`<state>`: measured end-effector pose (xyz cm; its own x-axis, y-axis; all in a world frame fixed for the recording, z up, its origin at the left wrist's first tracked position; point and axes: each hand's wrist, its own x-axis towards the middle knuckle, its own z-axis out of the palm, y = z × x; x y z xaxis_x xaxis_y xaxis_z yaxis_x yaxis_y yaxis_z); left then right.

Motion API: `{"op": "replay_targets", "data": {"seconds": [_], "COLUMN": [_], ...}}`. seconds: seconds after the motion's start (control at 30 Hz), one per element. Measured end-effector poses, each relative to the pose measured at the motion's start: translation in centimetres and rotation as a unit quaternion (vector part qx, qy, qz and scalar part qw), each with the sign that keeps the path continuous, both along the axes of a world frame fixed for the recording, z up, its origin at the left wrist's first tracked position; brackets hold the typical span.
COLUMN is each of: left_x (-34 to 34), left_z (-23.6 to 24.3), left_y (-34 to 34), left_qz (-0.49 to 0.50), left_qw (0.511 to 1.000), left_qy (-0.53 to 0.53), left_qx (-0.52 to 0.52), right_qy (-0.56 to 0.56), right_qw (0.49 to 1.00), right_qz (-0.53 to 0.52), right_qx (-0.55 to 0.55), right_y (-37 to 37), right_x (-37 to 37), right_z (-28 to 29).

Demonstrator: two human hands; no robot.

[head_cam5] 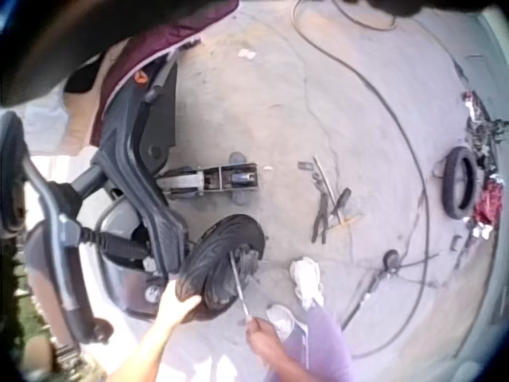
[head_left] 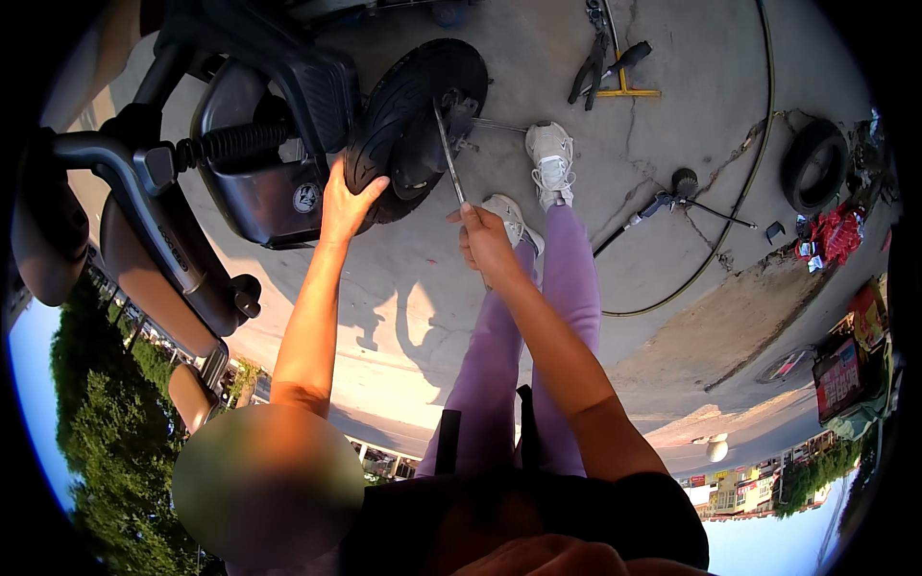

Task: The person uses a tire iron to pry the tire bead off the rim of a motorcycle wheel. They repeatedly insert the tool between the tire and rim, leveraging it to separate the rubber from the metal. The person then removes the tire from the rim and places it on the ground.

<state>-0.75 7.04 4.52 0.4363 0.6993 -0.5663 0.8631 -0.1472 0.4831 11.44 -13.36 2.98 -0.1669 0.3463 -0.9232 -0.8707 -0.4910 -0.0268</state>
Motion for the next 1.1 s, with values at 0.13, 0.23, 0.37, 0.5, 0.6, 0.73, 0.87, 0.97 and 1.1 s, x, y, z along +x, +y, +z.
{"op": "replay_targets", "data": {"seconds": [0.13,0.23,0.37,0.5,0.6,0.73,0.87,0.97,1.1], "left_x": [3.5,6.3,8.6,8.9,9.1,10.0,11.0,10.9,10.2], "left_z": [0.6,0.9,0.2,-1.3,-1.6,-1.3,-1.9,-3.0,-3.5], "left_y": [1.0,2.3,2.3,2.6,1.9,1.1,2.2,4.1,4.5], "left_qz": [-0.038,-0.046,-0.12,-0.188,-0.197,-0.176,-0.154,-0.147,-0.144], "left_qw": [0.997,0.991,0.971,0.954,0.948,0.955,0.964,0.971,0.969], "left_qy": [-0.013,0.091,0.169,0.162,0.179,0.202,0.207,0.184,0.199], "left_qx": [0.073,0.082,0.116,0.167,0.173,0.13,0.066,0.029,0.006], "right_qy": [-0.005,-0.114,-0.394,-0.514,-0.555,-0.561,-0.521,-0.479,-0.458], "right_qw": [0.999,0.992,0.864,0.731,0.681,0.681,0.73,0.766,0.75], "right_qz": [-0.04,0.043,0.31,0.447,0.471,0.464,0.435,0.425,0.475], "right_qx": [0.014,0.037,0.042,0.037,0.078,0.072,0.079,0.061,0.041], "right_y": [0.5,-0.5,-3.2,-3.2,-3.8,-4.3,-4.7,-3.9,-3.4], "right_x": [-2.9,-3.0,-0.6,5.4,8.5,9.0,7.6,6.9,8.7], "right_z": [-1.5,-1.3,-0.8,-3.0,-6.5,-9.5,-10.9,-10.2,-7.6]}}
